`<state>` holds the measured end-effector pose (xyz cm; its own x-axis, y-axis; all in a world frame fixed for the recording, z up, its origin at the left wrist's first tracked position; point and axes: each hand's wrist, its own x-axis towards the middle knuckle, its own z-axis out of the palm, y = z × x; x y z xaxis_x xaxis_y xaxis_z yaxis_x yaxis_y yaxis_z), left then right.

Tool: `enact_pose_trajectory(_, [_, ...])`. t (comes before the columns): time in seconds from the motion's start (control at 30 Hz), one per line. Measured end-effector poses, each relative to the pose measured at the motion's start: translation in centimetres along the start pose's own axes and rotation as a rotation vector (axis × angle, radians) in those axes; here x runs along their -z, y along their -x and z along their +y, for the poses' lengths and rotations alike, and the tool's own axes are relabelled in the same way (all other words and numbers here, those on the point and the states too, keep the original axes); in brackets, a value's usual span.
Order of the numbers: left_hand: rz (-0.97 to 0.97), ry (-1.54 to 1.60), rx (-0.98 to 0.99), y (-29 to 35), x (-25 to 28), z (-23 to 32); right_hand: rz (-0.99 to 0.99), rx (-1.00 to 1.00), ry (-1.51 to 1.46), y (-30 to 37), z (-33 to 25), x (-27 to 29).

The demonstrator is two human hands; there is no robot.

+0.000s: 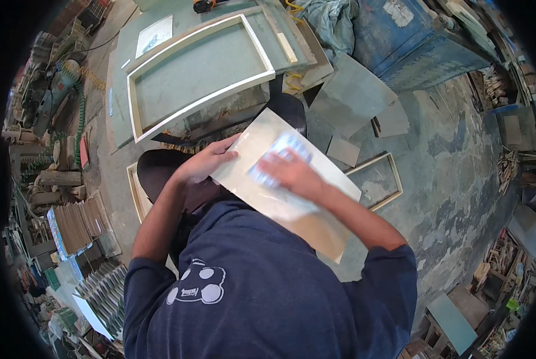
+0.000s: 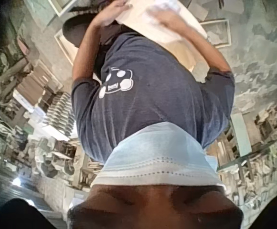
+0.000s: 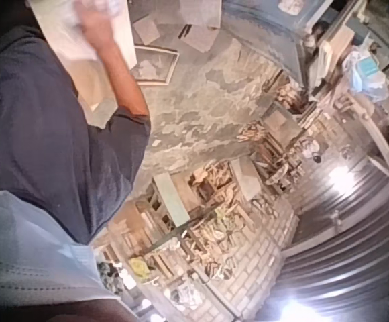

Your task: The recorder sands a small plywood panel with sandpaper and then nails it onto a wooden frame using a pneumatic nail gun.

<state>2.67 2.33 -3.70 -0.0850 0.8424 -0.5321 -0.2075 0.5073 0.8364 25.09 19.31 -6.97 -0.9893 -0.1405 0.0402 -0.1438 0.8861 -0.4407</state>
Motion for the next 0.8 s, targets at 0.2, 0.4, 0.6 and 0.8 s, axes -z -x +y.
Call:
enact_pose_trajectory(0.2, [-0.011, 0.03, -0.011, 0.3, -0.5, 0.4, -0.048, 0.096, -0.1, -0.4, -3.9, 1.3])
enact_pose_trajectory(0.4, [0.029, 0.025, 0.024, -1.3, 0.3, 0.3, 0.073, -0.115, 0.174, 0.5, 0.7, -0.2])
enact_pose_trajectory(0.6, [-0.001, 0.032, 0.065, -1.1, 0.2, 0.5, 0.009, 0.014, 0.129, -0.7, -2.9, 1.0])
enact_pose_trajectory(0.8, [-0.013, 0.093, 0.001, -1.2, 0.2, -0.3, -0.063, 0.165, 0.009, -1.8, -7.0, 3.2])
